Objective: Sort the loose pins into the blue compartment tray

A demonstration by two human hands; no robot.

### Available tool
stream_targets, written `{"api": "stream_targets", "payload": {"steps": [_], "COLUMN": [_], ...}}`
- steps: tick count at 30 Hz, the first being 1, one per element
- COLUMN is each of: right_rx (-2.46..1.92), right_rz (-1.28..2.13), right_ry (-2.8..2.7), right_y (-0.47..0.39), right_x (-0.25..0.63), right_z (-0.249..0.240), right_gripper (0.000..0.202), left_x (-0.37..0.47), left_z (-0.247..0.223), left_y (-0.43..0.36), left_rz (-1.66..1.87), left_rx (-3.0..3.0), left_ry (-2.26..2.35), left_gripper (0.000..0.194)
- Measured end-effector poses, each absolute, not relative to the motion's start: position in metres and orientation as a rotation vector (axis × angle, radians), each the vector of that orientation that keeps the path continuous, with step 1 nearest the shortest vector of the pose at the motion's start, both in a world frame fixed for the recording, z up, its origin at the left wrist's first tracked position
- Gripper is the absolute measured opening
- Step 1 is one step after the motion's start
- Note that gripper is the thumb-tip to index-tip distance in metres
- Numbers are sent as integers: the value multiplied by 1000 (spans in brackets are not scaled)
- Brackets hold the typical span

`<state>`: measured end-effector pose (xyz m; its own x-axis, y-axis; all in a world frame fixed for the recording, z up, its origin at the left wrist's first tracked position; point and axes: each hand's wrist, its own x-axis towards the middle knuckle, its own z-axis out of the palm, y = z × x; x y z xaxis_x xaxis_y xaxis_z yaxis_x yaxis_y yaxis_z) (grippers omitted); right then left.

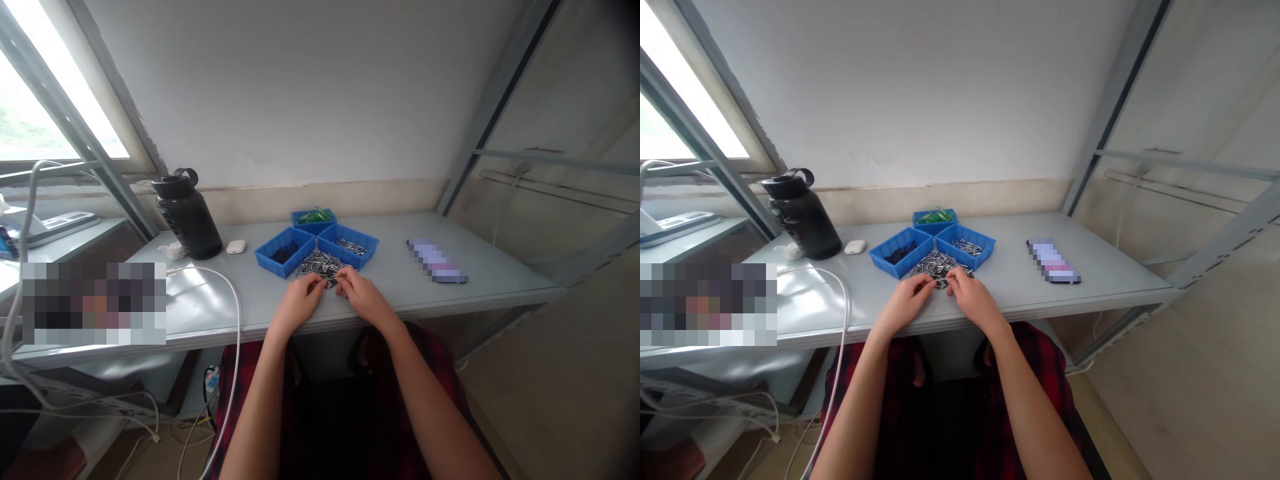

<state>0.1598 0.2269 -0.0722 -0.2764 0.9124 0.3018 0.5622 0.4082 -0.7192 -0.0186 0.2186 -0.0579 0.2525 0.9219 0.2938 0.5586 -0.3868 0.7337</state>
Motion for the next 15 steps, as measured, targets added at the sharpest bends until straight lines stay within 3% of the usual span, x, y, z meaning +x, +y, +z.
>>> {"api": "stream_targets", "payload": {"steps": [15], "right_rx": [-1309], "right_rz": [592], "right_ry": [-1938], "right_y": [227], "right_x": [158], "right_z": [-71], "right_gripper": [25], "left_x": [-20], "left_z": [-60], "left_y": [220], "left_rz": [1010], "left_rx": [1995], "left_ry": [1304], "left_gripper": [23]}}
